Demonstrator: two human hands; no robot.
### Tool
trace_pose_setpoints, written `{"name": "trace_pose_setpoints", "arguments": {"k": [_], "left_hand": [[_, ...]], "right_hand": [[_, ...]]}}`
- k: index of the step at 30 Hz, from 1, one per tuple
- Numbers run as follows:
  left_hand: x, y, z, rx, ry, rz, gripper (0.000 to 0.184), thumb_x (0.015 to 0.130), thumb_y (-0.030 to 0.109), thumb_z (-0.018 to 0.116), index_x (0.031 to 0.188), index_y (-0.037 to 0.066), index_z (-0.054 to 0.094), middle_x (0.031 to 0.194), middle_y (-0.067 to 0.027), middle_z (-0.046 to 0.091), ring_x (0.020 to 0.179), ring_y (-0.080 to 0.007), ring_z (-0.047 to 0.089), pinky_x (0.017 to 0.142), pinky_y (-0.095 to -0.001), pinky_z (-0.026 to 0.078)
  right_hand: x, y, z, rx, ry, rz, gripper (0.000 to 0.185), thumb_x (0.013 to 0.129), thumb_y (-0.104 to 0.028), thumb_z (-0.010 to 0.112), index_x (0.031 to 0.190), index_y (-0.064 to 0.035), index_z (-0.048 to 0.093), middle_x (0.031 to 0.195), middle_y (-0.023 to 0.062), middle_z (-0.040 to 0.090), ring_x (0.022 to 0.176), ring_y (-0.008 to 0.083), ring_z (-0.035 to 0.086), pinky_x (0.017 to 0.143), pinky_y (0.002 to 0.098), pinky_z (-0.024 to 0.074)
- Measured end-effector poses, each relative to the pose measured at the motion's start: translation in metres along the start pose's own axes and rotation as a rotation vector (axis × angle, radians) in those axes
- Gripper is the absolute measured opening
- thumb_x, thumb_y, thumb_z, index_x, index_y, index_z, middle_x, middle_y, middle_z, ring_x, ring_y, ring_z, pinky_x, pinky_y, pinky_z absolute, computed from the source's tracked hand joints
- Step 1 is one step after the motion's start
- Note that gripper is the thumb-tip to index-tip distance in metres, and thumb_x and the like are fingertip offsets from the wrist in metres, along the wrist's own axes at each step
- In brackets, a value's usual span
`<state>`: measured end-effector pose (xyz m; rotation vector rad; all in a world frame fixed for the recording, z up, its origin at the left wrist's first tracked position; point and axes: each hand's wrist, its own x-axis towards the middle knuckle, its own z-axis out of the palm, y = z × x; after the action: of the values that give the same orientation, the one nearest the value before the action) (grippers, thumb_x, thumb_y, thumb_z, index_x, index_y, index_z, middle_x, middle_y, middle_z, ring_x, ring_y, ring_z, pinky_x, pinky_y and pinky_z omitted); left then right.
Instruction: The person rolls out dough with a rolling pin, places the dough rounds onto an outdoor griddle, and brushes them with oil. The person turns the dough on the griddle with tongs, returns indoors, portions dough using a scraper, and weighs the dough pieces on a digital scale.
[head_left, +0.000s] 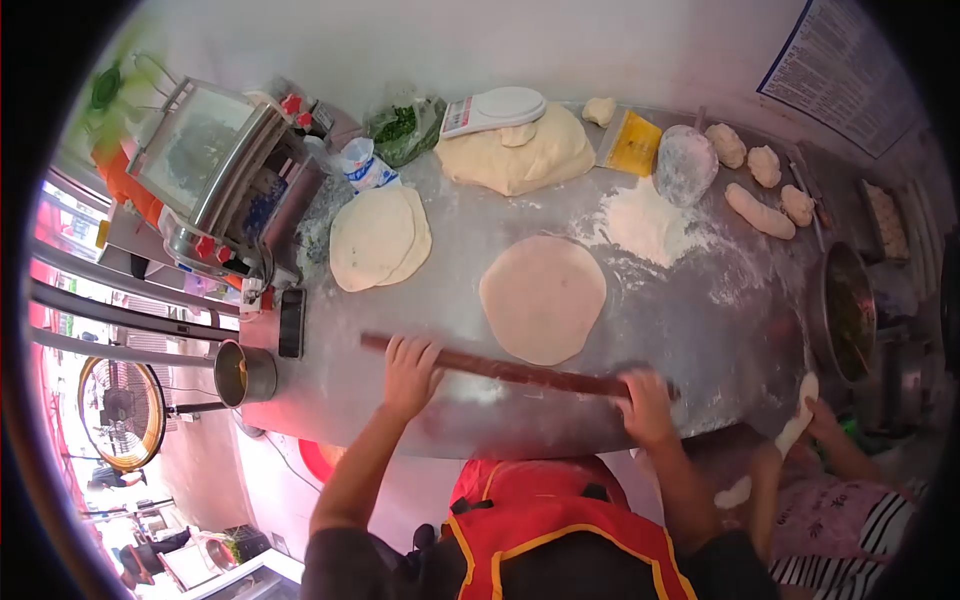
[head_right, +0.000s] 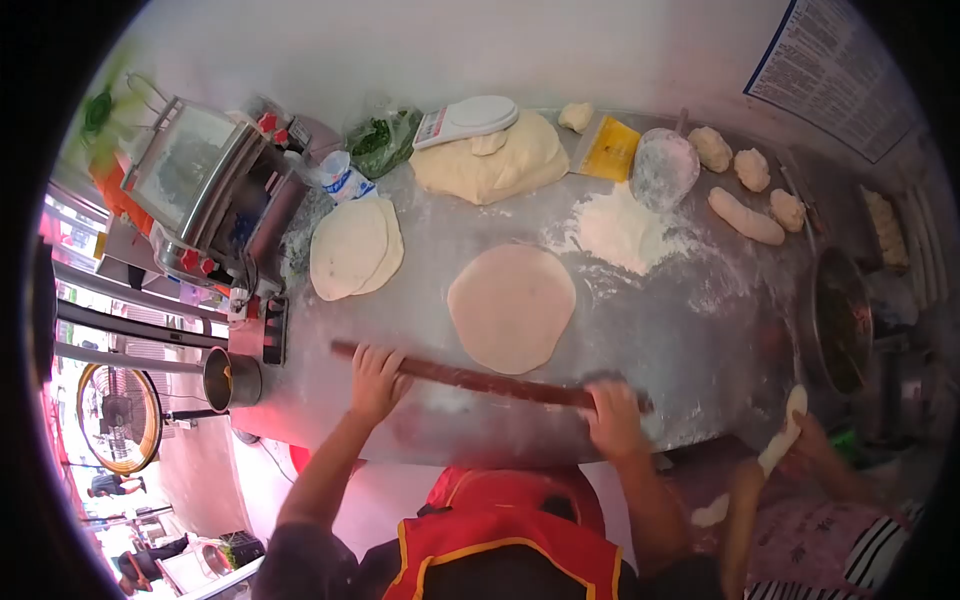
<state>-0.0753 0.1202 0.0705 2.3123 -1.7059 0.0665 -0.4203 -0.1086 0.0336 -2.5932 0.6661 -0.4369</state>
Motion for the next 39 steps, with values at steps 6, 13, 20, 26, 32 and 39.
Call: {"name": "trace_pose_setpoints", "arguments": {"k": [6,13,20,26,32,39], "left_hand": [[0.14,0.083,0.108,-0.127,-0.234,0.35,0.066,0.086,0.043,0.055,0.139,0.007,0.035,0.147,-0.0131,0.031,0.139,-0.0272,0.023,0.114,-0.0481,0.014],[0.303,0.194,0.186,-0.32,0.077,0.484,0.067,0.09,0.049,0.045,0.138,0.003,0.037,0.148,-0.0133,0.03,0.139,-0.0263,0.023,0.114,-0.0481,0.011],[0.17,0.046,0.128,-0.171,-0.147,0.312,0.061,0.088,0.041,0.053,0.137,0.006,0.039,0.146,-0.0118,0.033,0.14,-0.0263,0.022,0.115,-0.0472,0.013],[0.142,0.018,0.091,-0.053,-0.079,0.331,0.052,0.078,0.016,0.059,0.128,0.007,0.047,0.139,-0.0094,0.043,0.135,-0.0272,0.032,0.114,-0.0477,0.018],[0.093,-0.045,0.049,-0.088,-0.063,0.179,0.032,0.068,0.013,0.065,0.098,0.008,0.056,0.096,-0.0082,0.058,0.098,-0.0292,0.052,0.097,-0.0455,0.034],[-0.082,-0.02,0.033,-0.146,0.067,-0.449,0.036,0.067,0.016,0.071,0.099,0.01,0.057,0.093,-0.009,0.057,0.088,-0.0315,0.053,0.078,-0.0422,0.04]], "right_hand": [[-0.117,-0.049,0.02,0.134,0.013,0.587,0.04,0.078,-0.006,0.062,0.115,-0.0013,0.049,0.108,0.0202,0.053,0.102,0.0385,0.052,0.089,0.0453,0.0406],[-0.111,-0.041,0.015,0.102,0.174,0.8,0.045,0.074,0.007,0.059,0.116,0.0004,0.045,0.107,0.0214,0.05,0.102,0.0405,0.051,0.087,0.045,0.042],[-0.107,-0.061,0.035,0.227,-0.04,0.649,0.047,0.072,-0.005,0.065,0.115,-0.002,0.047,0.108,0.0196,0.052,0.103,0.0388,0.052,0.087,0.0456,0.043],[-0.092,-0.073,0.039,0.164,-0.094,0.61,0.038,0.072,-0.008,0.064,0.108,-0.0032,0.052,0.096,0.0187,0.056,0.092,0.0392,0.057,0.079,0.045,0.046],[-0.032,-0.036,-0.001,-0.029,-0.097,0.197,0.032,0.072,-0.009,0.065,0.103,-0.0034,0.056,0.098,0.018,0.058,0.089,0.0386,0.057,0.076,0.0477,0.0451],[0.144,-0.053,0.04,-0.155,-0.037,-0.199,0.063,0.078,-0.018,0.066,0.133,-0.0046,0.039,0.133,0.0156,0.044,0.126,0.0341,0.038,0.106,0.0592,0.02]]}}
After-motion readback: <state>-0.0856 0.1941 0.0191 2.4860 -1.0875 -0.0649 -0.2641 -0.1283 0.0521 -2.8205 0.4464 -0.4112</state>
